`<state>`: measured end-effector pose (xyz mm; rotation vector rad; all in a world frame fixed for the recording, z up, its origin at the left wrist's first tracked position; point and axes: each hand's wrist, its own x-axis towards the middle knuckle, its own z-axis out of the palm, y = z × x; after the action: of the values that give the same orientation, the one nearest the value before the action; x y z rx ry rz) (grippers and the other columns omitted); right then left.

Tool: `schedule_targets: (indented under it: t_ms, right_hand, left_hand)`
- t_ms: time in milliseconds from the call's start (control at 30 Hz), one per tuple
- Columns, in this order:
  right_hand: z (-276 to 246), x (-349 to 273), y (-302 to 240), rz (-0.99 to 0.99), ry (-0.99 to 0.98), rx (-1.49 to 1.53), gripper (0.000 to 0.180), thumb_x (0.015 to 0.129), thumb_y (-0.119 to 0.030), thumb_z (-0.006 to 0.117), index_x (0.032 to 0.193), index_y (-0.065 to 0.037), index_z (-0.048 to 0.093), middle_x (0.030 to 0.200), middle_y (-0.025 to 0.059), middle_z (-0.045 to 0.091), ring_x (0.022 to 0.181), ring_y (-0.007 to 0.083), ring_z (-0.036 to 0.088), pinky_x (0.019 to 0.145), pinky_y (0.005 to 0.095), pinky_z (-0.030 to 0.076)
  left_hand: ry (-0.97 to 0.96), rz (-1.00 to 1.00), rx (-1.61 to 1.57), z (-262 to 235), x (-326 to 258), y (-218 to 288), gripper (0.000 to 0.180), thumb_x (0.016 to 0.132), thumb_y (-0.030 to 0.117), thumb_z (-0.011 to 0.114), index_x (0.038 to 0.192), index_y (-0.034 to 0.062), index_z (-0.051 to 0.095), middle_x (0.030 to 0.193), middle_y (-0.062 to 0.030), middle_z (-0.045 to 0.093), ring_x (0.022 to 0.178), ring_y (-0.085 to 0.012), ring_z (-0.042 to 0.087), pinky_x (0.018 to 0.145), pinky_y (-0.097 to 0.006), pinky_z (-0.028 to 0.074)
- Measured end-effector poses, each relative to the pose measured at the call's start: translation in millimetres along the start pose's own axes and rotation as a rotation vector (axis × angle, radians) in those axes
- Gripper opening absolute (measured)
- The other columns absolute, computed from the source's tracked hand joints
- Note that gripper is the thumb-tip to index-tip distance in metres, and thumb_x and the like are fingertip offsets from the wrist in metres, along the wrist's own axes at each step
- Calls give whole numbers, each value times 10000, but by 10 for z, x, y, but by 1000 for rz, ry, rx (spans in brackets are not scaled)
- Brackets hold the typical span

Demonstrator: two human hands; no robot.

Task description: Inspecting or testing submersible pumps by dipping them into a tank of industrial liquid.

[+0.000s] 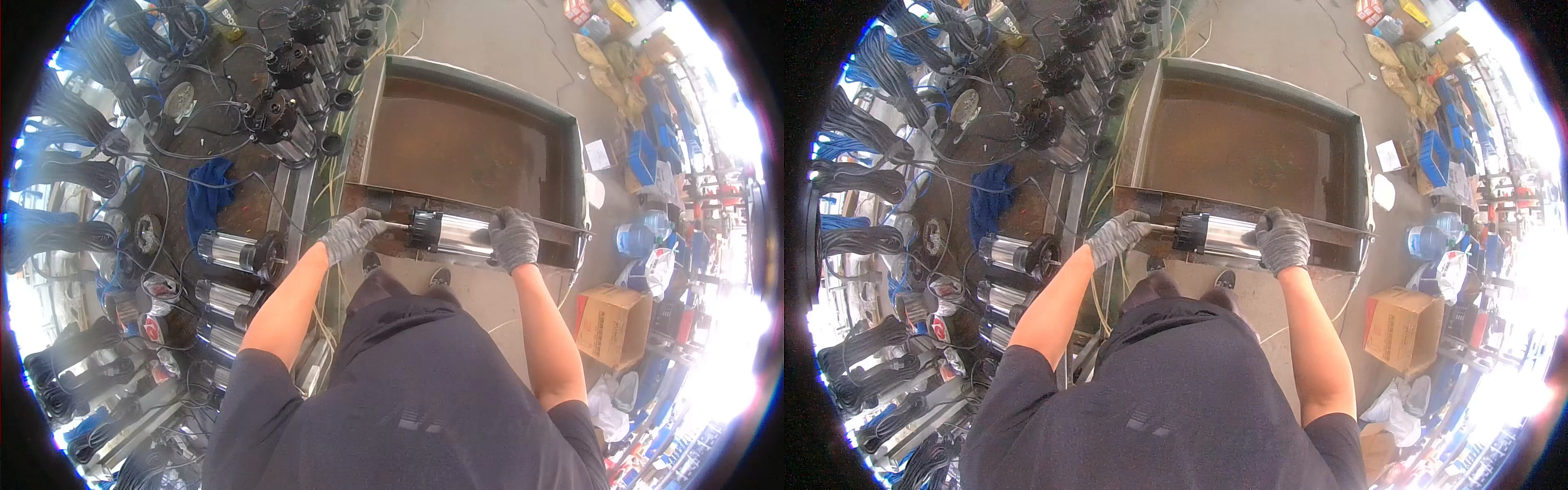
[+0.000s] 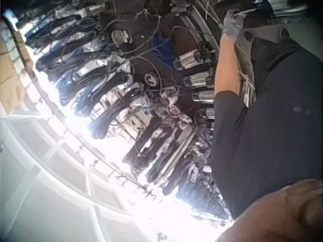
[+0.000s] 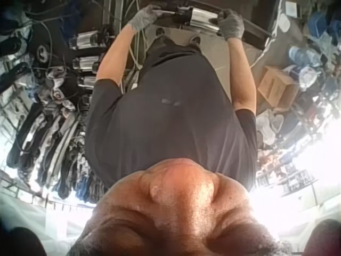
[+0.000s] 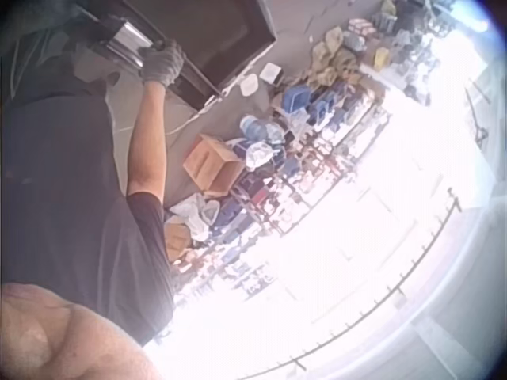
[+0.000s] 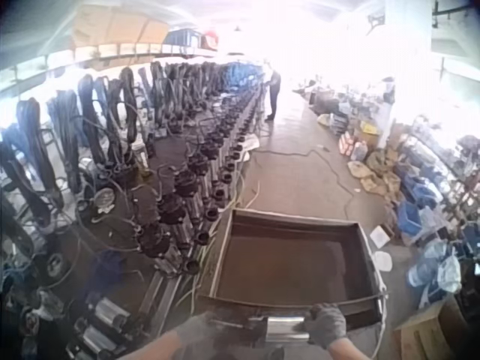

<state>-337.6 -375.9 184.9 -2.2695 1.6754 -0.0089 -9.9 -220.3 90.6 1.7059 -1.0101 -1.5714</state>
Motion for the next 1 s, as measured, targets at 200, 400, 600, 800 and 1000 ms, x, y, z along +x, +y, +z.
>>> schedule_targets:
  t_ms: [200,400,600,800,1000]
  right_hand:
    - [-35,-26,-29,-19,26,3,254,967,-278,604,1047,-71,728,1080,167,719,1093,370,625,1007,464,489]
    - [-43,-31,-42,16,38,54,251,968,-274,606,1045,-69,728,1081,168,719,1096,372,626,993,468,489]
    - [-59,-53,-49,-12,41,18,254,982,-274,594,1057,-69,725,1100,170,712,1107,370,620,1008,468,477]
    - [-39,-32,-37,-24,42,-10,257,982,-271,590,1051,-62,723,1084,180,711,1103,371,620,1007,474,477]
    - [-39,-31,-19,-32,29,-6,249,978,-272,596,1031,-68,727,1064,168,721,1074,367,632,993,476,487]
  left_hand:
    - [169,392,380,-38,8,-236,415,1013,248,655,1390,85,593,951,-20,687,777,-97,588,743,-247,498]
    - [8,185,-163,94,-44,-77,384,1044,231,634,1411,117,623,955,15,682,796,-67,573,760,-255,496]
    - [-151,72,-529,-104,-172,54,387,1044,272,636,1399,116,629,886,37,654,734,-64,555,697,-277,499]
    - [-2,141,872,-121,38,59,582,984,257,694,1491,58,489,1044,-39,720,784,-122,650,730,-275,533]
    - [-63,-40,-585,-5,-33,-57,418,983,194,675,1370,53,606,890,-55,706,792,-149,653,706,-308,533]
